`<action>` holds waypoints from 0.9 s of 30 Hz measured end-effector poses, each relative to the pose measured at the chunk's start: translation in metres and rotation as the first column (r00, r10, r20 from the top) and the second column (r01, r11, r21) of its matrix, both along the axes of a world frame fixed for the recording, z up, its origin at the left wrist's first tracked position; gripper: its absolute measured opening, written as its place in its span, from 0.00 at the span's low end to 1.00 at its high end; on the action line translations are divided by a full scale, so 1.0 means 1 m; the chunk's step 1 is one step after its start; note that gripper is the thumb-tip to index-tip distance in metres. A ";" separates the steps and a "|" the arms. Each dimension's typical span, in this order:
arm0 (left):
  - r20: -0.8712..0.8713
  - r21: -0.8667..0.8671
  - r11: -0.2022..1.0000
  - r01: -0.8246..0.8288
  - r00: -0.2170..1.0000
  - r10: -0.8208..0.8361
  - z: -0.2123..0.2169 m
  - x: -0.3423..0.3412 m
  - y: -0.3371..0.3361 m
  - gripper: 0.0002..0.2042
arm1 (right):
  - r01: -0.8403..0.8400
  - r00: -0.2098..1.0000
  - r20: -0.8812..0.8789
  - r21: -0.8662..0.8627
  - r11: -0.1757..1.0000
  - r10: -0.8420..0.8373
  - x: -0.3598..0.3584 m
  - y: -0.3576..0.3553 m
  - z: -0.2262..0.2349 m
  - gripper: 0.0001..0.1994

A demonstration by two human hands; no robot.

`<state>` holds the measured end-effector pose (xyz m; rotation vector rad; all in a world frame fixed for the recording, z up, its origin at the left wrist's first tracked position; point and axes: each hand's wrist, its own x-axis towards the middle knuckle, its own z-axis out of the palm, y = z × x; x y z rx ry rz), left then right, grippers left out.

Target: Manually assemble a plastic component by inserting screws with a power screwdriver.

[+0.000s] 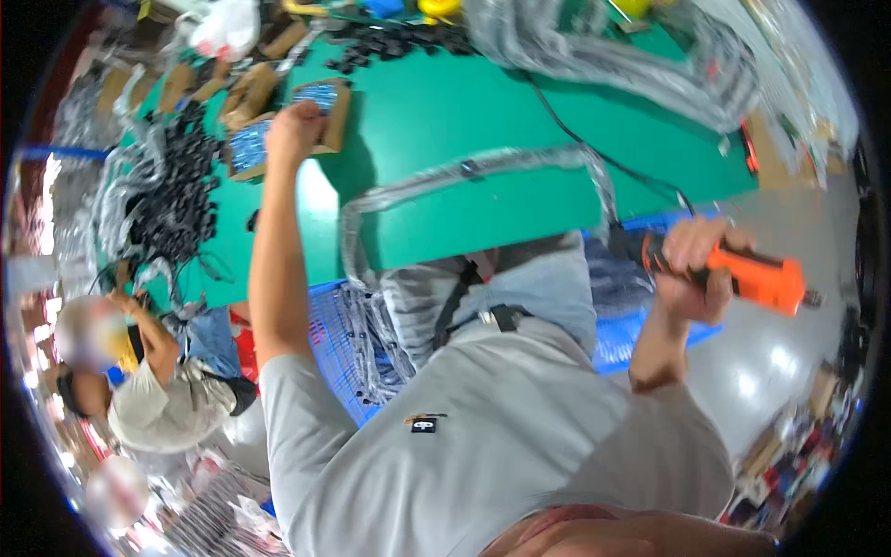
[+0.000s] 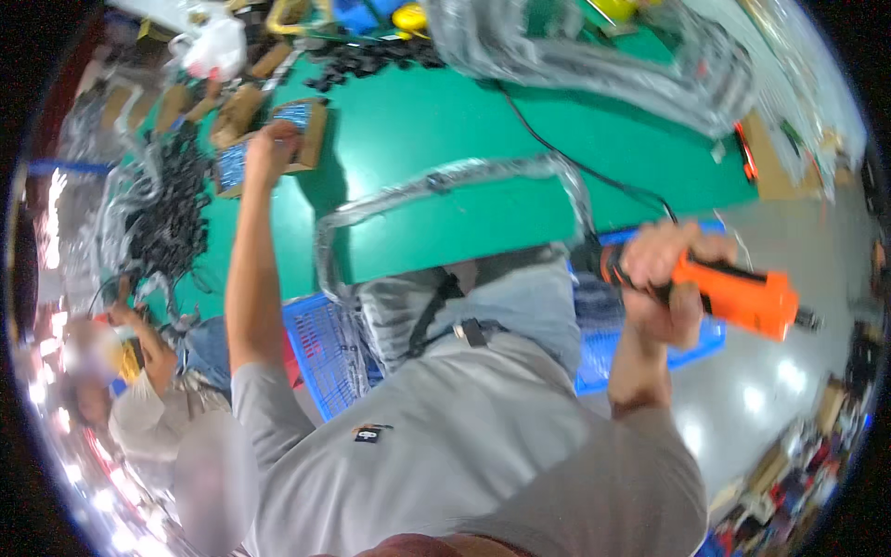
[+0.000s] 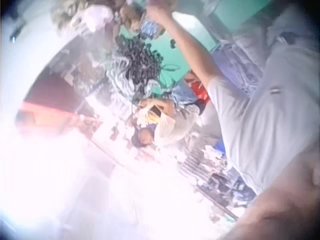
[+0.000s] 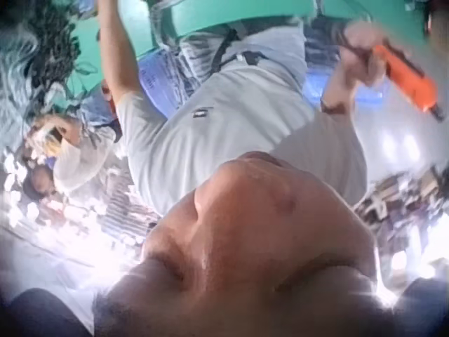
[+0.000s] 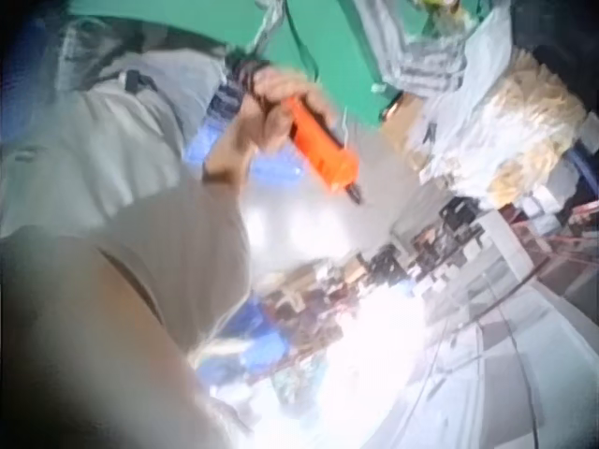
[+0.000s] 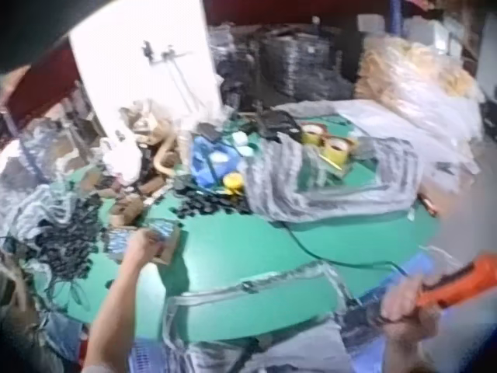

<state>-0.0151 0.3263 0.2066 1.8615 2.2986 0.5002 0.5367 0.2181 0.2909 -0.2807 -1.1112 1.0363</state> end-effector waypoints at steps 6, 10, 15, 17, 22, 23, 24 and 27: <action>0.057 0.203 0.979 -0.016 0.998 0.005 0.007 -0.002 -0.013 0.09 | -0.054 0.999 0.007 0.085 0.995 0.054 -0.002 0.017 0.029 0.18; 0.153 0.336 0.923 -0.187 0.978 0.143 0.034 0.024 -0.035 0.11 | -0.014 1.000 0.012 0.118 0.993 0.013 -0.005 0.010 0.042 0.19; 0.743 0.438 0.879 -0.190 0.626 -0.235 0.046 0.140 -0.077 0.12 | -0.065 0.998 0.003 0.181 0.981 0.066 -0.021 0.007 0.038 0.18; 0.880 0.250 0.959 -0.136 0.445 -0.166 0.059 0.212 -0.108 0.14 | -0.085 0.996 -0.025 0.175 0.981 0.091 -0.029 0.005 0.038 0.18; 0.947 0.064 0.998 0.017 -0.318 -0.055 0.036 0.291 -0.141 0.13 | -0.220 0.974 -0.001 0.204 0.954 0.225 -0.049 0.006 0.044 0.23; 0.949 0.065 0.998 -0.001 -0.311 -0.062 0.038 0.296 -0.143 0.13 | -0.240 0.969 -0.007 0.194 0.951 0.246 -0.051 0.006 0.042 0.21; 0.931 0.038 0.999 -0.014 -0.363 -0.040 0.041 0.298 -0.145 0.13 | -0.255 0.965 -0.013 0.197 0.947 0.263 -0.055 0.004 0.040 0.21; 0.900 0.018 1.000 0.008 -0.435 -0.013 0.045 0.301 -0.142 0.13 | -0.204 0.978 -0.021 0.151 0.967 0.209 -0.058 0.000 0.043 0.21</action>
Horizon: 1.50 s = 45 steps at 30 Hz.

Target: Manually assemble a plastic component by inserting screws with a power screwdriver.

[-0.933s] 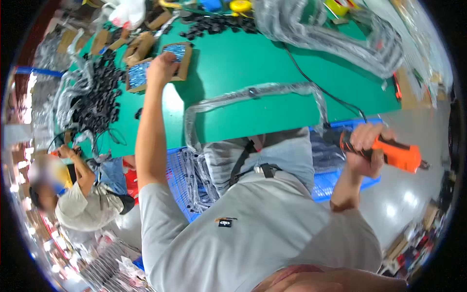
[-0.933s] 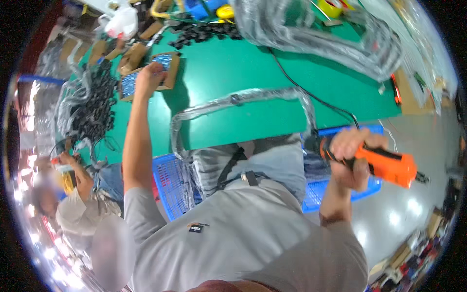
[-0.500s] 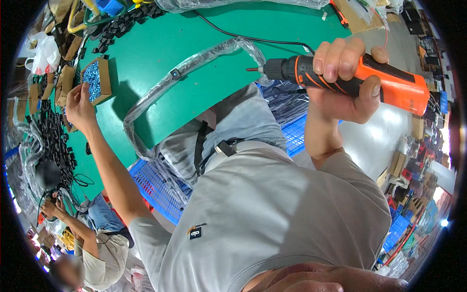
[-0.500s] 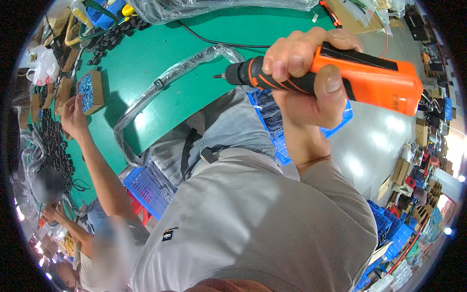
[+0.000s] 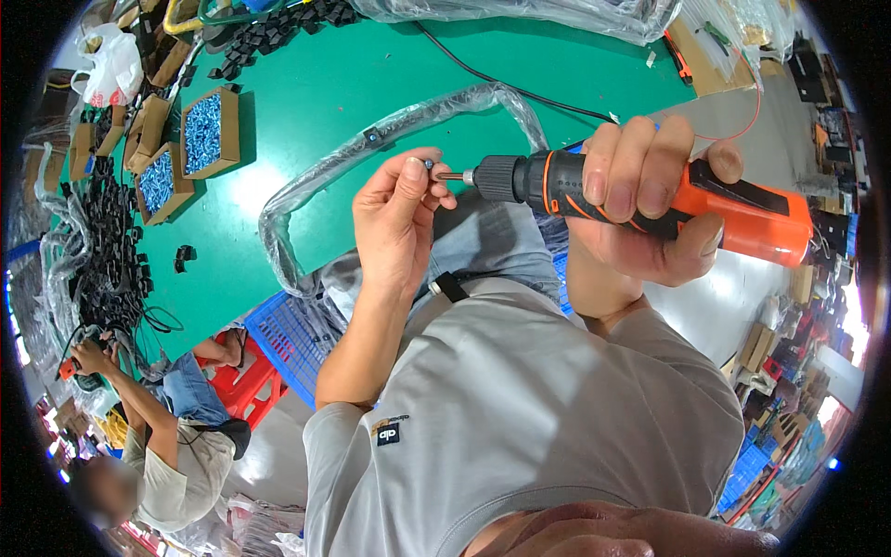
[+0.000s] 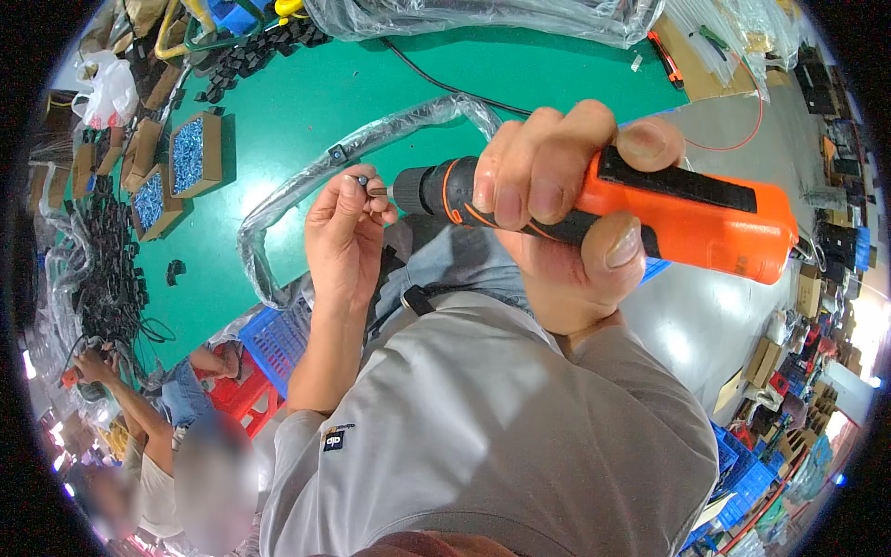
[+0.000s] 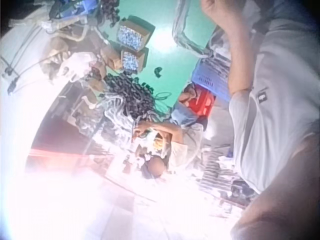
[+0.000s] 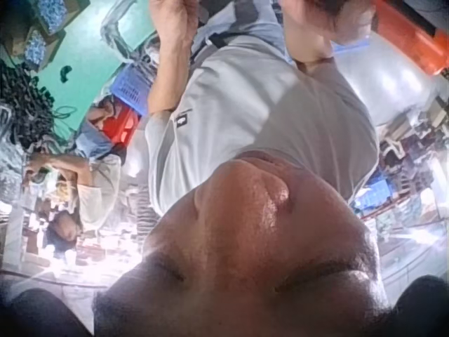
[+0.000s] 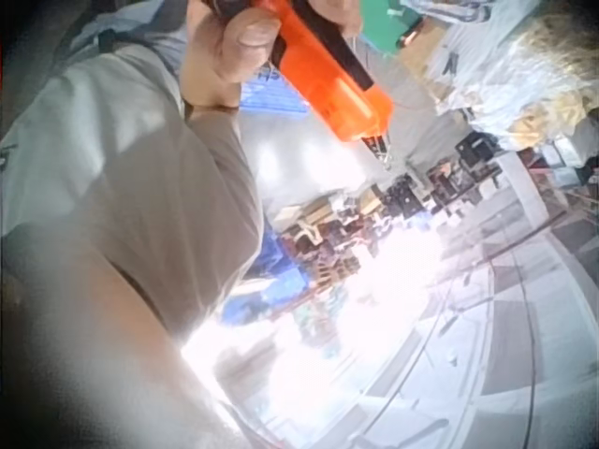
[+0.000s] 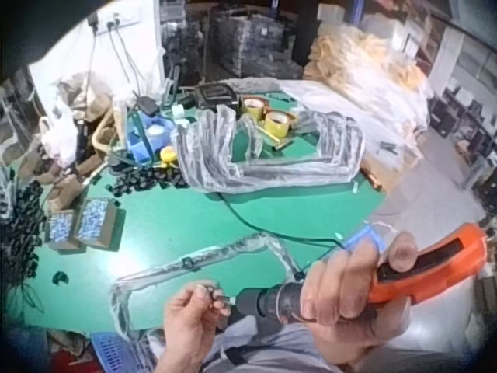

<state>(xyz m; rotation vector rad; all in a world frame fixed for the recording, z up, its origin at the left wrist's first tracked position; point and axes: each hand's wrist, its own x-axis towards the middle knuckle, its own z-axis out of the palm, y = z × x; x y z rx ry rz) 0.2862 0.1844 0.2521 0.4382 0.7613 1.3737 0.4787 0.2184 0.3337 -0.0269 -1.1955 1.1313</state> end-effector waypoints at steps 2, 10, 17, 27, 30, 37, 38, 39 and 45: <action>0.005 0.002 1.000 0.008 1.000 -0.008 -0.001 -0.001 0.000 0.13 | 0.011 1.000 0.021 -0.005 1.000 -0.011 0.004 0.001 -0.002 0.22; -0.034 -0.010 1.000 0.006 0.999 -0.007 0.000 0.003 0.000 0.13 | 0.078 0.997 0.010 -0.002 0.997 -0.078 0.003 0.007 -0.009 0.23; 0.104 -0.074 0.997 0.023 0.994 -0.016 0.001 0.009 0.005 0.12 | 0.024 1.000 0.018 0.054 0.998 -0.025 0.004 0.014 -0.013 0.21; 0.124 -0.096 0.995 0.007 0.992 0.005 -0.005 0.017 0.018 0.12 | 0.050 0.998 0.028 0.037 0.998 -0.051 -0.001 0.025 -0.017 0.22; 0.132 -0.050 0.999 -0.003 0.991 0.010 -0.006 0.025 0.016 0.12 | 0.035 0.994 -0.104 0.023 0.999 -0.033 -0.003 0.033 -0.021 0.20; -0.578 0.229 0.972 0.050 0.811 0.095 -0.001 -0.011 0.077 0.21 | 0.130 0.900 -0.367 -0.290 0.948 -0.236 0.030 0.055 -0.032 0.16; -0.679 0.287 0.958 -0.007 0.704 0.209 -0.013 -0.028 0.102 0.19 | 0.130 0.893 -0.378 -0.304 0.944 -0.244 0.034 0.056 -0.032 0.16; -0.819 0.334 0.942 -0.027 0.487 0.304 -0.020 -0.049 0.130 0.18 | 0.123 0.891 -0.387 -0.299 0.946 -0.238 0.036 0.056 -0.032 0.16; -0.907 0.291 0.951 -0.104 -0.346 0.240 -0.059 -0.112 0.234 0.16 | 0.085 0.917 -0.351 -0.285 0.955 -0.187 0.022 0.056 -0.032 0.17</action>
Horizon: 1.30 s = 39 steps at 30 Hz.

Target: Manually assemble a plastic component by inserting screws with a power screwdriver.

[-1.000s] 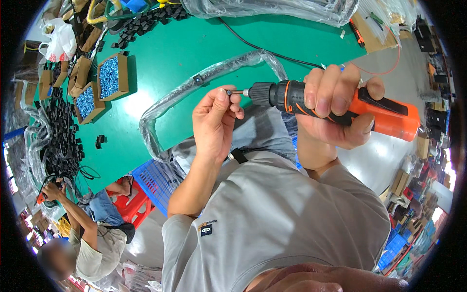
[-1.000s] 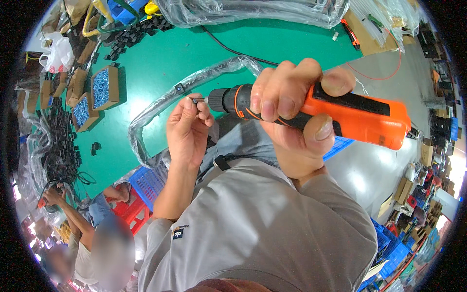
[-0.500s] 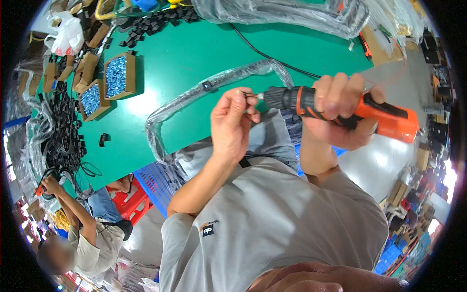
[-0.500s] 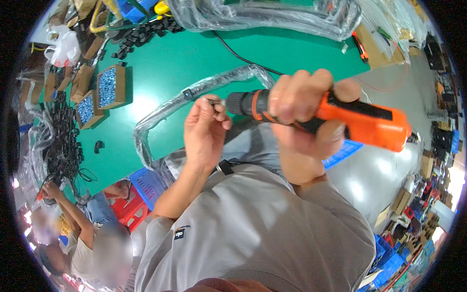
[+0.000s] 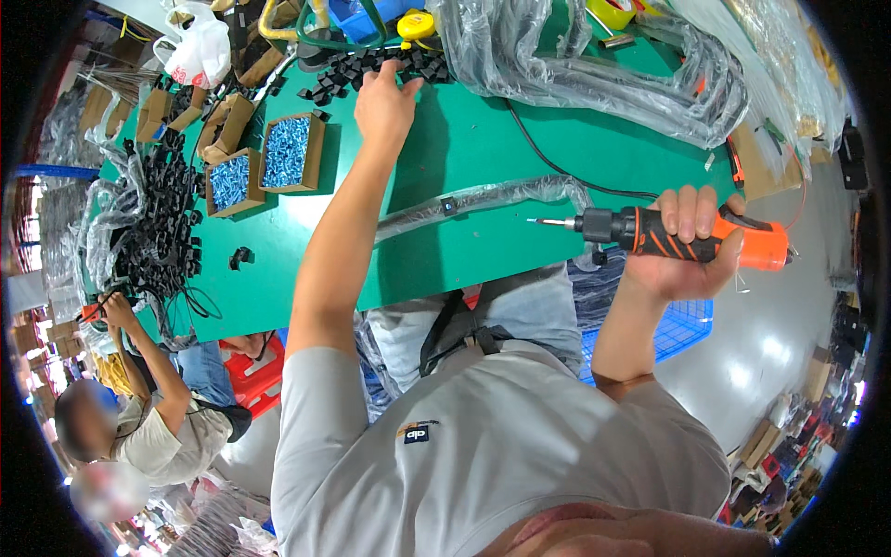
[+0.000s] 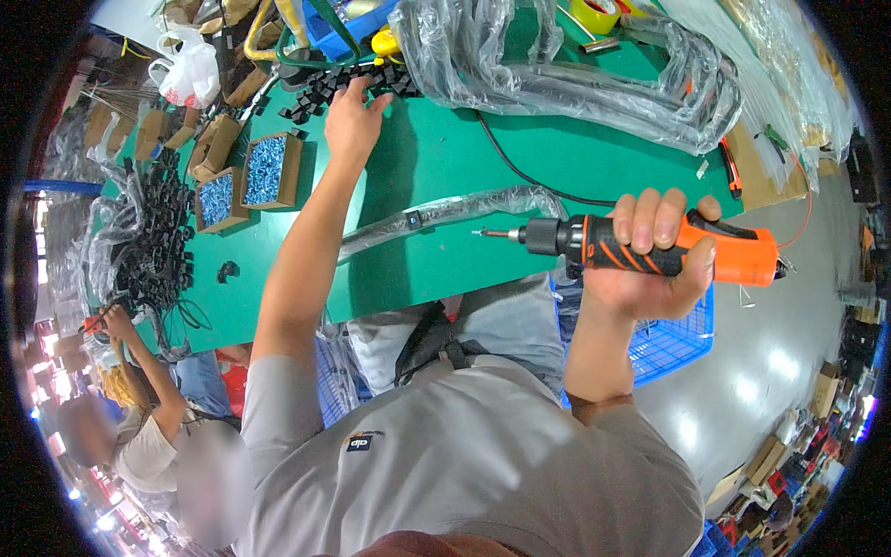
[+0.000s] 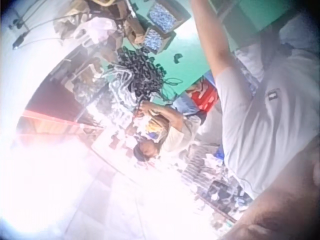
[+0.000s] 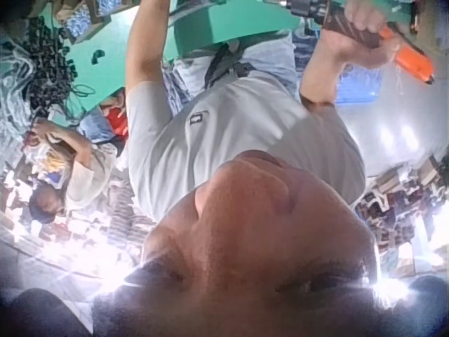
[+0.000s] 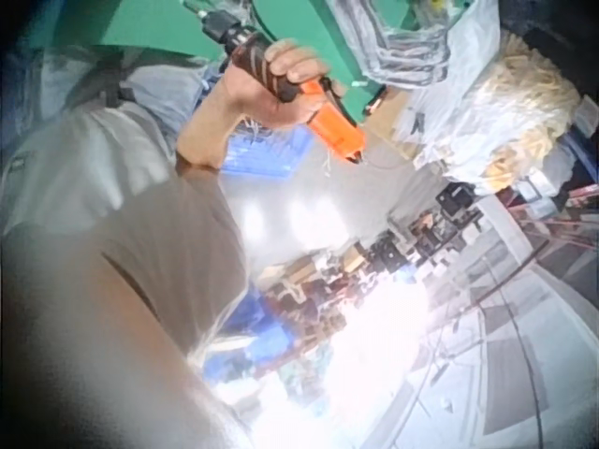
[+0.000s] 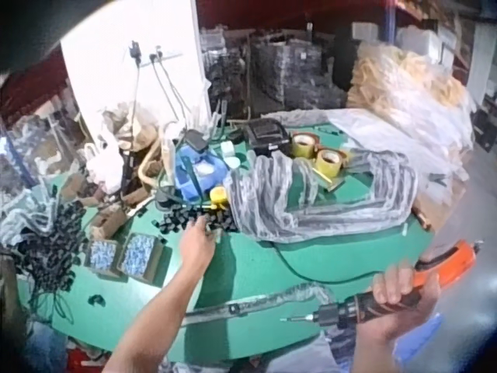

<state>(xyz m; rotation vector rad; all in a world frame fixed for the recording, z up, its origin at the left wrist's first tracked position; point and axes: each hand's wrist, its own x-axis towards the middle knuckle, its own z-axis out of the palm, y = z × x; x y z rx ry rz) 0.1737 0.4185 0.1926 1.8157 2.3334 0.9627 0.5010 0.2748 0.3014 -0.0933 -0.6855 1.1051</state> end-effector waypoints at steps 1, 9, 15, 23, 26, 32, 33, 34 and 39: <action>-0.008 -0.057 0.998 -0.001 1.000 0.000 -0.003 -0.001 0.007 0.15 | -0.010 1.000 0.017 0.027 1.000 0.010 -0.001 -0.001 -0.002 0.17; 0.053 -0.035 0.996 0.085 0.995 -0.083 -0.011 -0.023 -0.001 0.11 | -0.034 0.992 0.121 0.070 0.997 0.025 -0.008 -0.011 0.003 0.19; -0.123 -0.184 0.973 0.138 0.979 -0.162 -0.001 -0.054 -0.068 0.10 | -0.142 0.978 0.162 0.071 0.987 0.129 -0.027 -0.021 0.010 0.19; -0.124 -0.180 0.982 0.053 0.989 -0.076 0.016 -0.104 -0.167 0.10 | -0.417 0.871 0.346 0.142 0.898 0.350 -0.072 -0.052 0.030 0.21; 0.299 0.076 0.992 -0.098 0.952 0.071 0.025 -0.111 -0.206 0.12 | -0.502 0.809 0.418 0.126 0.856 0.413 -0.094 -0.065 0.035 0.21; 0.982 0.174 0.930 -0.324 -0.018 -0.190 0.000 -0.094 -0.331 0.16 | -0.598 0.711 0.477 0.026 0.801 0.516 -0.126 -0.078 0.033 0.20; 0.969 0.149 0.906 -0.396 -0.122 -0.213 -0.007 -0.089 -0.342 0.17 | -0.597 0.709 0.474 0.008 0.802 0.522 -0.129 -0.079 0.031 0.20; 0.968 0.142 0.899 -0.415 -0.131 -0.213 -0.010 -0.085 -0.351 0.17 | -0.600 0.701 0.472 -0.015 0.800 0.534 -0.132 -0.081 0.030 0.21; 0.996 0.056 0.924 -0.378 -0.046 -0.079 -0.018 -0.071 -0.369 0.19 | -0.628 0.645 0.517 -0.063 0.776 0.563 -0.149 -0.086 0.029 0.21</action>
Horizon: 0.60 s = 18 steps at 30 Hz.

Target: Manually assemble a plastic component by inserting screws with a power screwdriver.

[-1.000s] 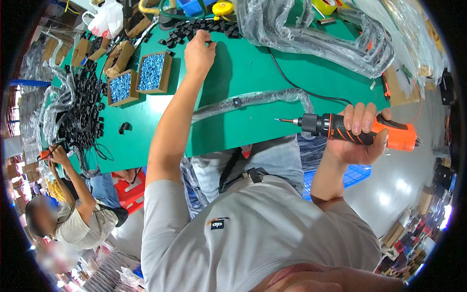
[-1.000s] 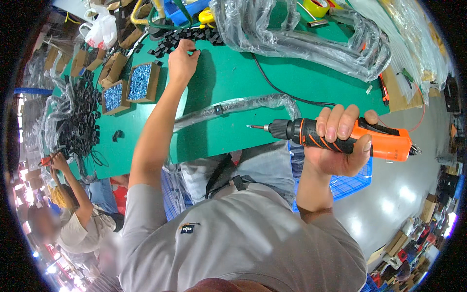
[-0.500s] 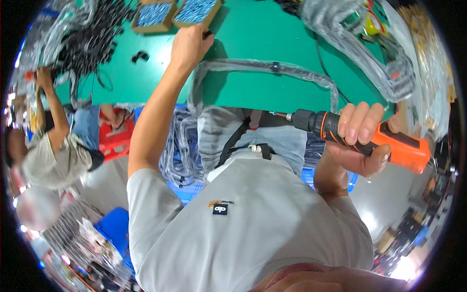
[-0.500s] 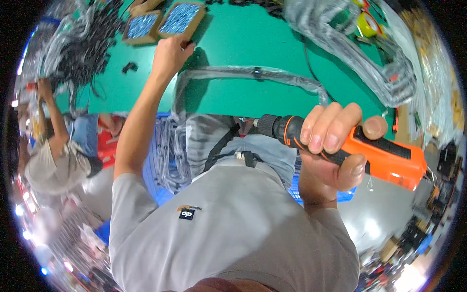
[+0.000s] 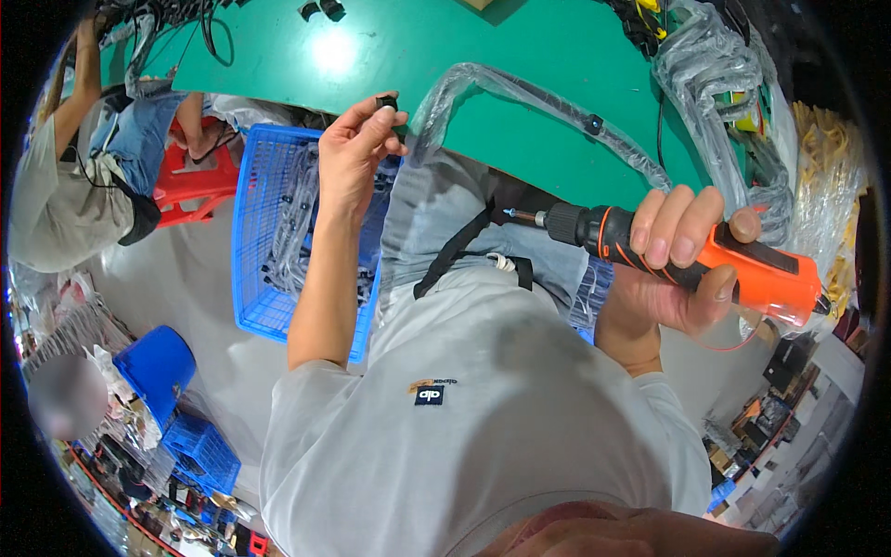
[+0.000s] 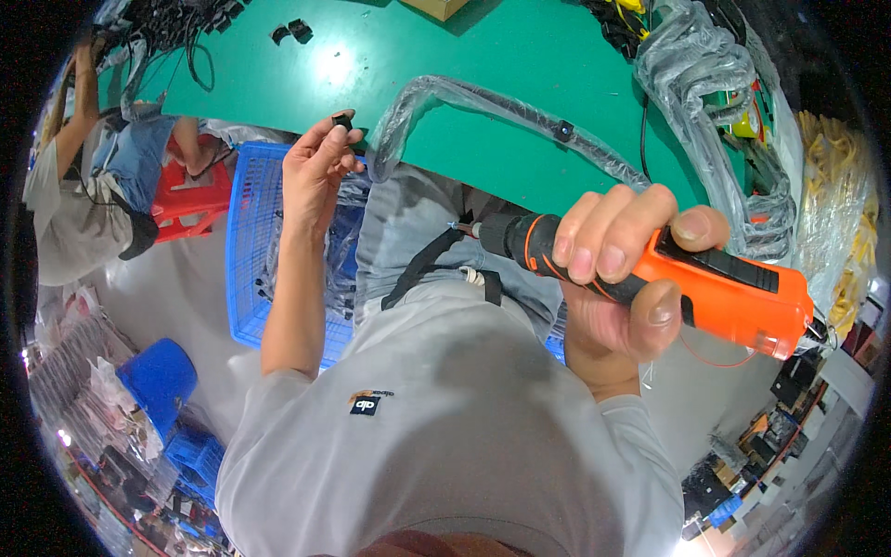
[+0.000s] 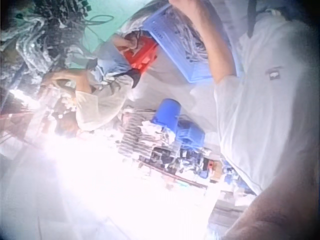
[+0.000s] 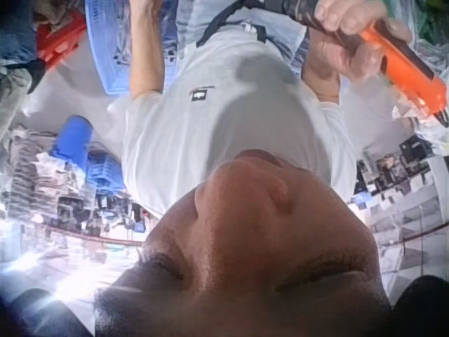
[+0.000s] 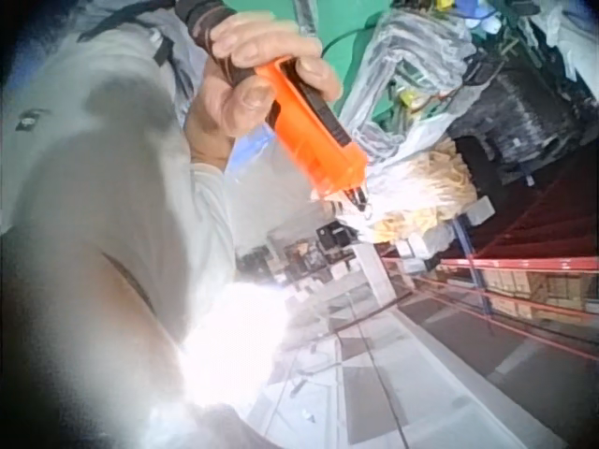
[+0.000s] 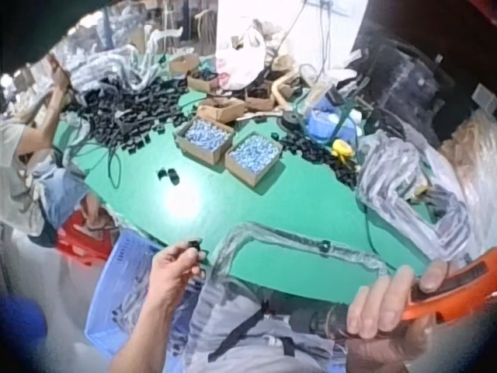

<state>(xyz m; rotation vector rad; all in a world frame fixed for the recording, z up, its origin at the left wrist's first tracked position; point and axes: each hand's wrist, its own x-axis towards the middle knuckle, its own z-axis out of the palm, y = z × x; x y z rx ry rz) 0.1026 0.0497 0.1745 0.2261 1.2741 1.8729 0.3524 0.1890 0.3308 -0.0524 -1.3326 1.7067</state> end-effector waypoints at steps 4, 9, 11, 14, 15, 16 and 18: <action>-0.310 -0.076 0.992 -0.105 0.948 0.077 -0.012 0.017 -0.005 0.17 | -0.020 0.998 0.053 0.027 0.999 0.018 -0.013 -0.007 0.000 0.22; -0.724 -0.082 0.944 -0.321 0.670 0.165 -0.025 0.067 -0.013 0.18 | -0.060 0.997 0.057 0.031 0.998 0.058 -0.041 -0.024 -0.009 0.22; -0.782 -0.074 0.927 -0.368 0.599 0.175 -0.036 0.076 -0.010 0.20 | -0.073 0.993 0.110 0.242 0.968 0.047 -0.057 -0.023 -0.015 0.21; -0.801 -0.006 0.895 -0.447 0.538 0.263 -0.046 0.081 -0.003 0.23 | -0.150 0.984 0.140 0.315 0.937 0.111 -0.073 -0.021 -0.024 0.21; -0.797 -0.004 0.894 -0.448 0.542 0.268 -0.048 0.080 -0.002 0.23 | -0.174 0.977 0.174 0.343 0.923 0.119 -0.078 -0.023 -0.025 0.21; -0.810 0.004 0.896 -0.444 0.524 0.263 -0.047 0.079 -0.001 0.23 | -0.180 0.974 0.196 0.357 0.917 0.115 -0.083 -0.025 -0.026 0.20; -0.818 0.014 0.896 -0.444 0.510 0.266 -0.047 0.077 0.001 0.24 | -0.185 0.969 0.223 0.376 0.908 0.105 -0.090 -0.029 -0.028 0.20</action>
